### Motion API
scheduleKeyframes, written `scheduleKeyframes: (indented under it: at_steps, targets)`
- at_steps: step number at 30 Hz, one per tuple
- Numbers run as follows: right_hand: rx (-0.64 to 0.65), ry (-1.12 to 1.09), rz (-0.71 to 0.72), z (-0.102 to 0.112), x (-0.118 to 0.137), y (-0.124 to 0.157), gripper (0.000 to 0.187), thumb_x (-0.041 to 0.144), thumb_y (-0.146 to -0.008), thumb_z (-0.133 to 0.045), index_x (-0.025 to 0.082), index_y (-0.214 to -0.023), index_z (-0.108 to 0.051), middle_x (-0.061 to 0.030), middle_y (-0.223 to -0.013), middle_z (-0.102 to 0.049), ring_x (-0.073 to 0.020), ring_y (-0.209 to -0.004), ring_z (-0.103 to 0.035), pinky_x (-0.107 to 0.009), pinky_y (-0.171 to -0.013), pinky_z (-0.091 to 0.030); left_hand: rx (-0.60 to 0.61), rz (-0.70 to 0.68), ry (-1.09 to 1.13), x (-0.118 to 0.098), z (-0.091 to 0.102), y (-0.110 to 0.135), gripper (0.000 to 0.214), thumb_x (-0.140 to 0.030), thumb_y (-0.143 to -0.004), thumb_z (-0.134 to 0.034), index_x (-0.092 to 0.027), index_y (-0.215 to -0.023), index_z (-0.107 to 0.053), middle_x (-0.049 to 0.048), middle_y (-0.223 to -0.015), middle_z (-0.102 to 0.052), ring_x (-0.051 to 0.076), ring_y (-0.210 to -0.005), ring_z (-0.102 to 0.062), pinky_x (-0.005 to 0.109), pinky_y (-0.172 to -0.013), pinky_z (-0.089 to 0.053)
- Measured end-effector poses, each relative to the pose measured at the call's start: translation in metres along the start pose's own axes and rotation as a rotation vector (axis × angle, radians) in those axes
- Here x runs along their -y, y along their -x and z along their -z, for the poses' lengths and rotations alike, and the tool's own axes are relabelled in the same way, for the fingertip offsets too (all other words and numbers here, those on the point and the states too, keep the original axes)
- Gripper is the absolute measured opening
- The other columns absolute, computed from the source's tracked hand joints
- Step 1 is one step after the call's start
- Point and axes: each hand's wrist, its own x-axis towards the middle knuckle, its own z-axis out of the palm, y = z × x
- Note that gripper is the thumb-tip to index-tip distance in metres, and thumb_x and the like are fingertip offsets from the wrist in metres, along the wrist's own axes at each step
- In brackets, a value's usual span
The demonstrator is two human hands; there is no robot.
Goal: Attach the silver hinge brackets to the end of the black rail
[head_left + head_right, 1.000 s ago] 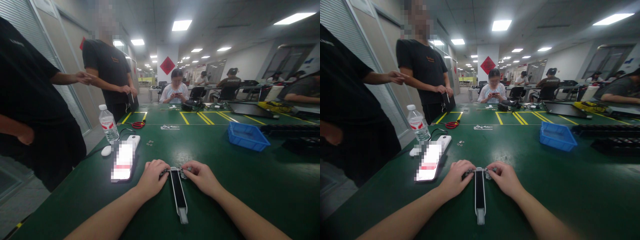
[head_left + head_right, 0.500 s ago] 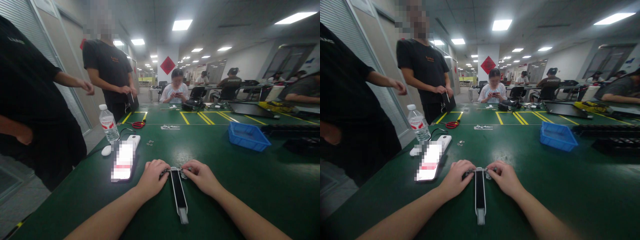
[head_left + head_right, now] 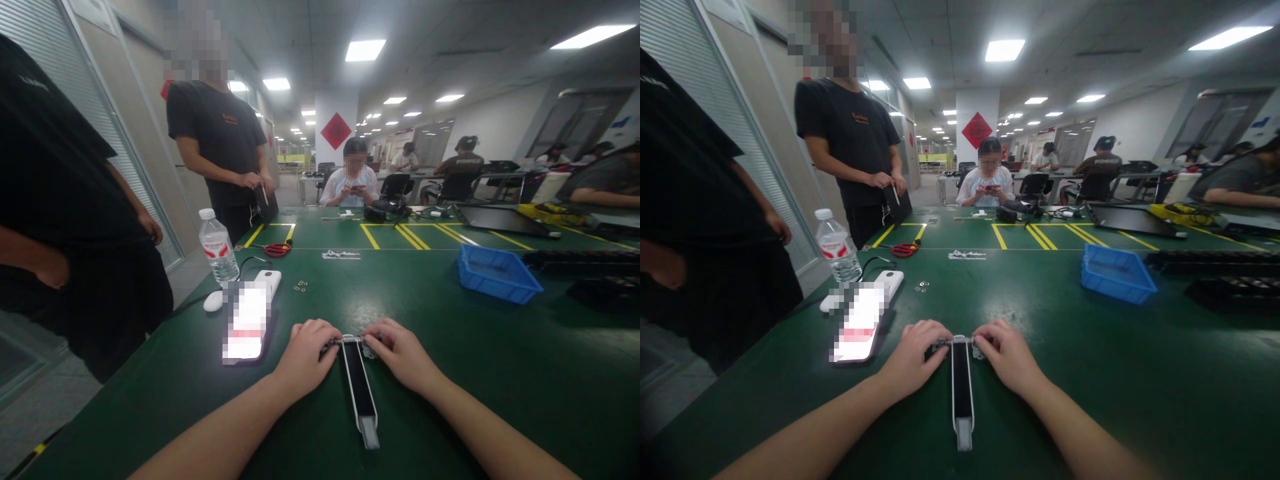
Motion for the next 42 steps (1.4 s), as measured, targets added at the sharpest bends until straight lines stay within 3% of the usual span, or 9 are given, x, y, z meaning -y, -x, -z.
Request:
scheduleKeyframes:
  at_steps: [6, 42]
  targets:
    - [-0.006, 0.003, -0.002, 0.0002, 0.0018, 0.0020, 0.013, 0.029, -0.084, -0.054, 0.019, -0.088, -0.062, -0.0016, -0.079, -0.052, -0.0130, -0.061, -0.047, -0.026, -0.057, -0.039, 0.014, 0.013, -0.010, -0.0011, 0.0007, 0.0002, 0.018, -0.013, -0.086, -0.052, -0.022, -0.098, -0.062, 0.0019, -0.102, -0.063, 0.021, -0.100, -0.053, 0.036, -0.085, -0.036]
    - [0.024, -0.074, -0.037, 0.0031, 0.0020, -0.0026, 0.013, 0.028, -0.077, -0.059, 0.020, -0.081, -0.067, 0.0005, -0.074, -0.053, -0.0122, -0.057, -0.044, -0.025, -0.054, -0.038, -0.010, 0.039, 0.033, 0.0004, 0.0032, 0.0022, 0.019, -0.013, -0.083, -0.055, -0.022, -0.097, -0.063, 0.0024, -0.102, -0.064, 0.021, -0.100, -0.054, 0.037, -0.086, -0.036]
